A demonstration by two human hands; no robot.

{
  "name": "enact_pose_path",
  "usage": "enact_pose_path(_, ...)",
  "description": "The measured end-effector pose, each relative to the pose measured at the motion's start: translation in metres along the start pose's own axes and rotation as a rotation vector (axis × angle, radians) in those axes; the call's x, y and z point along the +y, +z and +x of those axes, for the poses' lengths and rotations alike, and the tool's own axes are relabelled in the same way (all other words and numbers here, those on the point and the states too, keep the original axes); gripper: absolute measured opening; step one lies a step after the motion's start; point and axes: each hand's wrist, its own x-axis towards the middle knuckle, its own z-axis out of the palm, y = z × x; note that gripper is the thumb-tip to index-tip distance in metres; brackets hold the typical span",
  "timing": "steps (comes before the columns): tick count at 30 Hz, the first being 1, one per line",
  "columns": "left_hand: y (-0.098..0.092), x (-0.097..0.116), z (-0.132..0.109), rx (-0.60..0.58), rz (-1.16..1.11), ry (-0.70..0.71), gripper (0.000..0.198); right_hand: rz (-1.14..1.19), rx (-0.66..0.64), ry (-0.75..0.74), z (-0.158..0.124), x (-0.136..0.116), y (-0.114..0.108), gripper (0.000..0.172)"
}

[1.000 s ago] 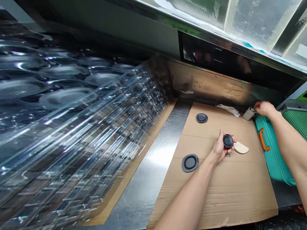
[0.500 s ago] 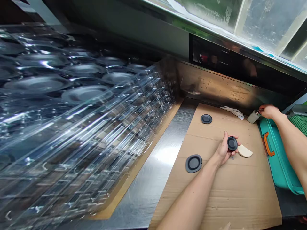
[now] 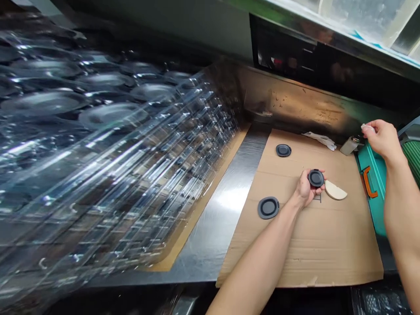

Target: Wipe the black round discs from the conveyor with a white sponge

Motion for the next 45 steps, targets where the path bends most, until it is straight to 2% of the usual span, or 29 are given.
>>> enact_pose_path(1, 0.000, 0.000, 0.000, 0.002, 0.013, -0.005, 0.050, 0.126, 0.026, -0.013, -0.023, -0.010, 0.004, 0.037)
enact_pose_path(5, -0.001, -0.003, 0.001, 0.002, 0.112, 0.007, 0.058, 0.445, -0.062, -0.099, -0.118, -0.046, 0.036, 0.035)
enact_pose_path(7, -0.002, -0.008, 0.001, 0.000, 0.181, 0.027, 0.065, 0.486, -0.100, -0.119, -0.149, -0.055, 0.051, 0.032)
enact_pose_path(9, -0.003, -0.013, 0.002, 0.005, 0.266, 0.056, 0.071, 0.489, -0.115, -0.151, -0.164, -0.058, 0.060, 0.029)
enact_pose_path(16, -0.006, -0.021, 0.000, 0.055, 0.638, 0.116, 0.080, 0.375, -0.147, -0.282, -0.165, -0.050, 0.079, 0.027)
enact_pose_path(22, -0.007, -0.025, -0.003, 0.202, 0.897, 0.154, 0.075, 0.148, -0.182, -0.331, -0.171, -0.047, 0.084, 0.024)
enact_pose_path(30, -0.001, -0.029, -0.008, 0.199, 1.020, 0.225, 0.068, 0.100, -0.200, -0.343, -0.169, -0.048, 0.080, 0.022)
enact_pose_path(36, 0.003, -0.031, -0.011, 0.181, 1.051, 0.299, 0.066, 0.123, -0.247, -0.291, -0.169, -0.047, 0.078, 0.022)
enact_pose_path(40, 0.002, -0.032, -0.011, 0.131, 1.151, 0.340, 0.070, 0.132, -0.280, -0.254, -0.169, -0.048, 0.074, 0.022)
enact_pose_path(45, 0.000, -0.032, -0.009, 0.142, 1.225, 0.355, 0.070, 0.107, -0.330, -0.188, -0.168, -0.054, 0.070, 0.023)
